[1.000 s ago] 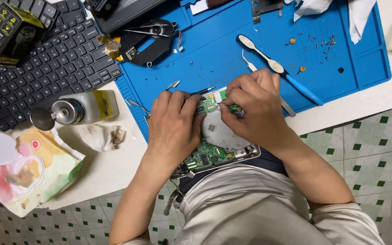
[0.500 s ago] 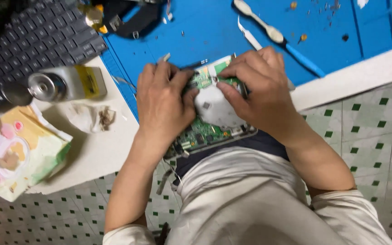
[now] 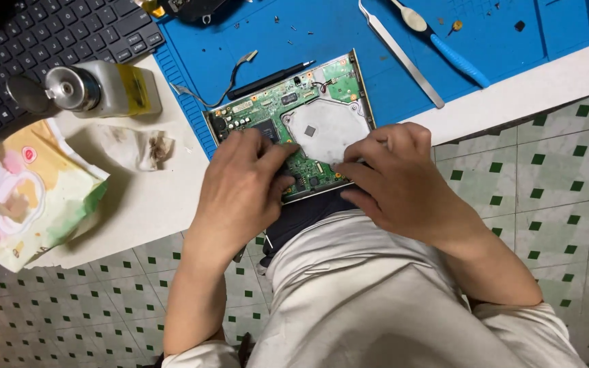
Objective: Cleaning the internal components of an optical drive and assembling the circuit board onto the metal housing.
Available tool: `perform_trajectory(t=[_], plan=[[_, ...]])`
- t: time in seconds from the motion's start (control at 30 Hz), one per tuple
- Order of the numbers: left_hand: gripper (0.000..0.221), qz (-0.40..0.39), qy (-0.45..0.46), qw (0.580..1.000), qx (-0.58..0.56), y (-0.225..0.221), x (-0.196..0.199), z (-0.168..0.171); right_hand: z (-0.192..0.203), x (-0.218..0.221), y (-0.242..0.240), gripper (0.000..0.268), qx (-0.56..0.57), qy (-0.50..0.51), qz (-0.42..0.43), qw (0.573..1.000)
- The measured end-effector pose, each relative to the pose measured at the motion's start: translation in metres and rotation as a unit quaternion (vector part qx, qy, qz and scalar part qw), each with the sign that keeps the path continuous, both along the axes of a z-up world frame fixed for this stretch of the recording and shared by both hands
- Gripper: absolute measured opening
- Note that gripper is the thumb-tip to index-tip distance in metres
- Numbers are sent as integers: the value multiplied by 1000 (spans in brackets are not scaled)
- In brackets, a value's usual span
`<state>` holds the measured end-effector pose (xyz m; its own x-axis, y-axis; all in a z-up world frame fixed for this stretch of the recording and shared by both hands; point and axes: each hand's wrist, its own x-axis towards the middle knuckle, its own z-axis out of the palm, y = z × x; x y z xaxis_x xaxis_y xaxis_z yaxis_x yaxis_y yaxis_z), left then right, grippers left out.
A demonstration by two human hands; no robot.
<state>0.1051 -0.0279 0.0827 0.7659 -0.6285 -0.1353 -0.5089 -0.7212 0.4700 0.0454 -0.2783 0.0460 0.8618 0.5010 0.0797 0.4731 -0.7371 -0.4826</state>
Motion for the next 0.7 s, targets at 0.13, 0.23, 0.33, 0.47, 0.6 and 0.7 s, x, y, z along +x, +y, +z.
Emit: perform_trajectory(t=[0.13, 0.23, 0.33, 0.47, 0.6, 0.7], plan=[[53, -20, 43, 998, 46, -2, 5, -6, -11, -3, 3, 19, 51, 1, -15, 999], [56, -34, 49, 996, 60, -3, 10, -6, -12, -3, 4, 24, 48, 21, -26, 998], [51, -36, 60, 994, 81, -1, 12, -5, -6, 2, 5, 39, 52, -67, -7, 996], [51, -51, 56, 994, 79, 0, 18, -2, 2, 7, 4, 30, 51, -102, 8, 993], [50, -60, 49, 994, 76, 4, 21, -4, -3, 7, -1, 31, 36, -83, 14, 996], [52, -52, 66, 994, 66, 5, 20, 5, -4, 6, -3, 34, 57, -32, 13, 998]])
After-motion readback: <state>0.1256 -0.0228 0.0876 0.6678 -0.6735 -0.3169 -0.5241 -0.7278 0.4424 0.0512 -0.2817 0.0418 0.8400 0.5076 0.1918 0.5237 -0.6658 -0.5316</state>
